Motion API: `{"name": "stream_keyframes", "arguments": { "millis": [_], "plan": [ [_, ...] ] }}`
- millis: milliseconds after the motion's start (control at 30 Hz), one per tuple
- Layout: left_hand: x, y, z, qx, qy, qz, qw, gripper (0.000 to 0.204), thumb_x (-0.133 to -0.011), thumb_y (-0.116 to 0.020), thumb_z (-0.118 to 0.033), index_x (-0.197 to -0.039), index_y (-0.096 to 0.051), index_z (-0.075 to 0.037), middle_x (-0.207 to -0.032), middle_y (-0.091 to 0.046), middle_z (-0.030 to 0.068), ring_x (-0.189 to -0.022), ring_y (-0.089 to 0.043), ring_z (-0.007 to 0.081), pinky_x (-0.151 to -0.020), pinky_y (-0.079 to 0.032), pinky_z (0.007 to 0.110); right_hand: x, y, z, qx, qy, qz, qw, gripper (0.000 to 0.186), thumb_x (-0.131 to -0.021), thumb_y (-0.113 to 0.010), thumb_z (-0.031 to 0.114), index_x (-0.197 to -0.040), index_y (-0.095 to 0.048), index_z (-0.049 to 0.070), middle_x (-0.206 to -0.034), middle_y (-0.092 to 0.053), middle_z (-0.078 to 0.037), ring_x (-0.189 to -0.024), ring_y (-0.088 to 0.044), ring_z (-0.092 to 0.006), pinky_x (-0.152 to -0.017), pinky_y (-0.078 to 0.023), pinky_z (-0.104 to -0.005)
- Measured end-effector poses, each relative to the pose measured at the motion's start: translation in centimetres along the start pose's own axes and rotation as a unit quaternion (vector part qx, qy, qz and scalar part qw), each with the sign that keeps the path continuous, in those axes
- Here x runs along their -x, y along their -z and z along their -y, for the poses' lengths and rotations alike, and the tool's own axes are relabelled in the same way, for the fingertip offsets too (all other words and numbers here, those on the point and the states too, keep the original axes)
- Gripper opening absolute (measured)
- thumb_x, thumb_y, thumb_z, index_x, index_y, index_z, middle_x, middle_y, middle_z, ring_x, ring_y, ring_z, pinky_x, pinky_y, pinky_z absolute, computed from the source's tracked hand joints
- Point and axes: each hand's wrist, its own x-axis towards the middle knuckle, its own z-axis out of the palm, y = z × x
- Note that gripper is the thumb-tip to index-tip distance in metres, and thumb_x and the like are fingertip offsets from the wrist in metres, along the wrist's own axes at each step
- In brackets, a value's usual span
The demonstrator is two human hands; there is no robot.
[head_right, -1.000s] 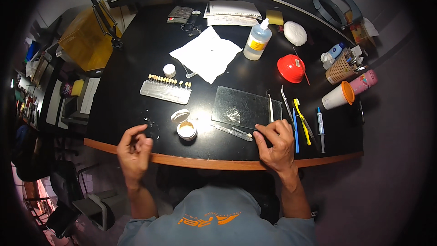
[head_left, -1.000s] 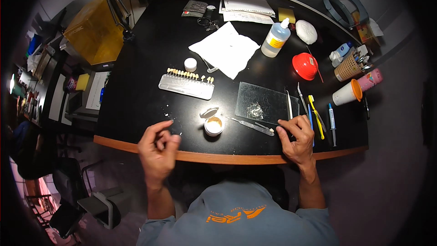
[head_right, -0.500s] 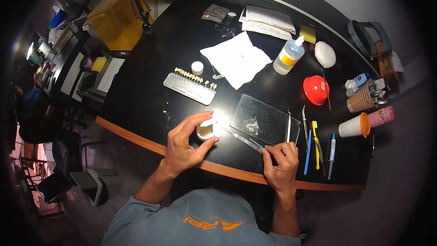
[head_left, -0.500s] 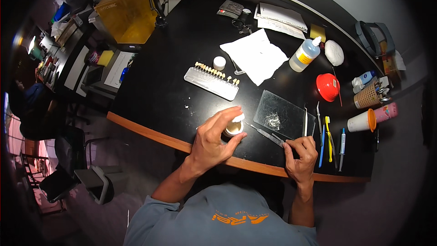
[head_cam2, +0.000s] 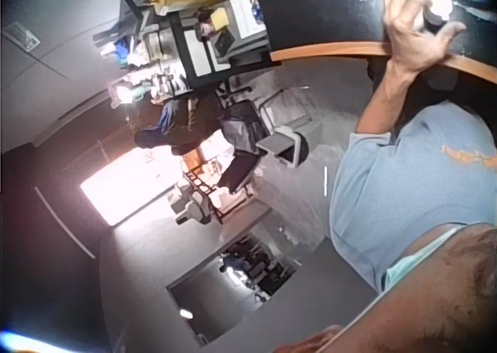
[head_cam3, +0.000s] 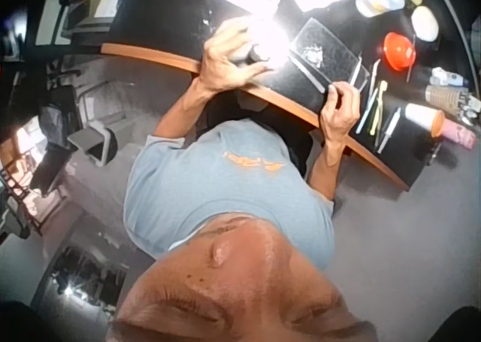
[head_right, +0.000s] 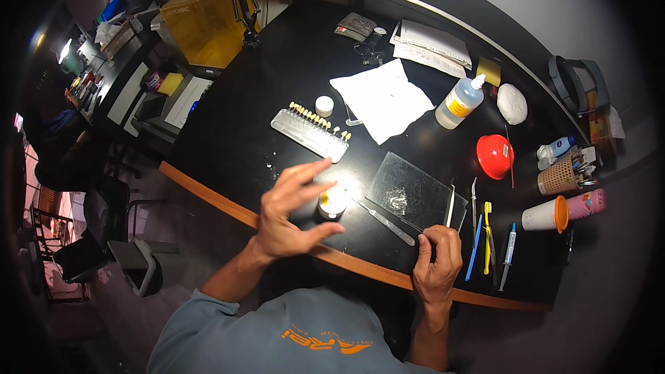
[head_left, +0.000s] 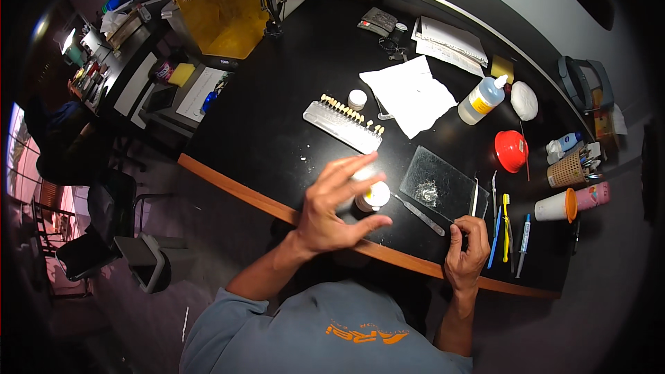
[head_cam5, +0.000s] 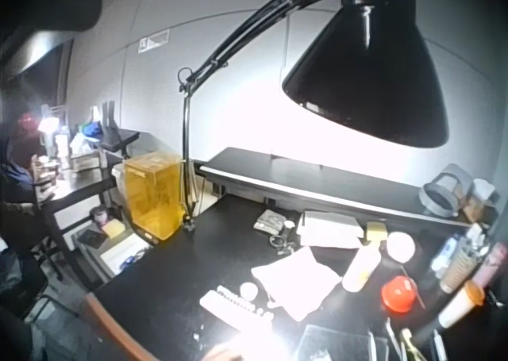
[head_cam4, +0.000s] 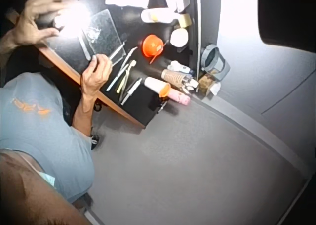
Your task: The person picks up a dental model, mixes white powder with liquid on a glass slab using a tool, and applies the mixture to the dental model.
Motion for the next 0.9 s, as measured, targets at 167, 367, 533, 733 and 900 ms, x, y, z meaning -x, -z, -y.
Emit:
{"name": "stream_keyframes", "arguments": {
  "millis": [167,367,533,733,900],
  "plan": [
    [-3.7,3.7,4.5,-0.087,0.060,0.018,0.994,0.052,-0.082,-0.090,-0.017,-0.128,-0.074,0.000,-0.129,-0.074,0.0191,-0.115,-0.072,0.0345,-0.099,-0.058,0.042,0.3,0.4,-0.3,0.009,0.009,0.002,1.000,0.005,-0.097,-0.074,-0.001,-0.096,-0.069,-0.001,-0.094,-0.072,-0.014,-0.083,-0.068,-0.0310,-0.077,-0.052,-0.0400],
    [-9.2,6.5,9.4,-0.254,0.126,0.191,0.940,0.084,-0.083,-0.092,-0.033,-0.150,-0.057,0.004,-0.143,-0.063,0.0238,-0.137,-0.058,0.0400,-0.120,-0.045,0.046,-0.1,0.5,0.3,-0.031,-0.013,-0.014,0.999,0.006,-0.096,-0.075,-0.001,-0.099,-0.071,-0.004,-0.092,-0.071,-0.016,-0.082,-0.070,-0.0323,-0.075,-0.055,-0.0385],
    [-12.5,6.4,11.4,-0.248,0.169,0.316,0.900,0.096,-0.073,-0.099,-0.039,-0.148,-0.059,0.004,-0.141,-0.063,0.0221,-0.136,-0.059,0.0398,-0.118,-0.047,0.045,0.4,0.7,0.3,-0.039,-0.044,-0.042,0.997,0.010,-0.095,-0.079,0.000,-0.103,-0.075,-0.003,-0.092,-0.072,-0.014,-0.082,-0.069,-0.0250,-0.075,-0.055,-0.0351],
    [-12.5,7.0,13.1,-0.177,0.171,0.350,0.904,0.079,-0.061,-0.105,-0.034,-0.126,-0.073,-0.002,-0.125,-0.065,0.0177,-0.120,-0.064,0.0354,-0.105,-0.052,0.042,-3.5,0.9,0.8,-0.082,0.000,-0.021,0.996,0.009,-0.092,-0.077,-0.005,-0.101,-0.077,-0.002,-0.095,-0.074,-0.013,-0.079,-0.068,-0.0182,-0.071,-0.053,-0.0293],
    [-11.8,7.3,13.8,-0.116,0.115,0.325,0.932,0.066,-0.059,-0.106,-0.028,-0.108,-0.070,-0.003,-0.110,-0.069,0.0160,-0.108,-0.067,0.0316,-0.092,-0.054,0.042,-11.4,-1.2,5.1,-0.173,0.043,0.051,0.983,0.010,-0.091,-0.078,-0.005,-0.100,-0.078,-0.002,-0.093,-0.079,-0.012,-0.079,-0.072,-0.0179,-0.073,-0.055,-0.0287]
  ]
}}
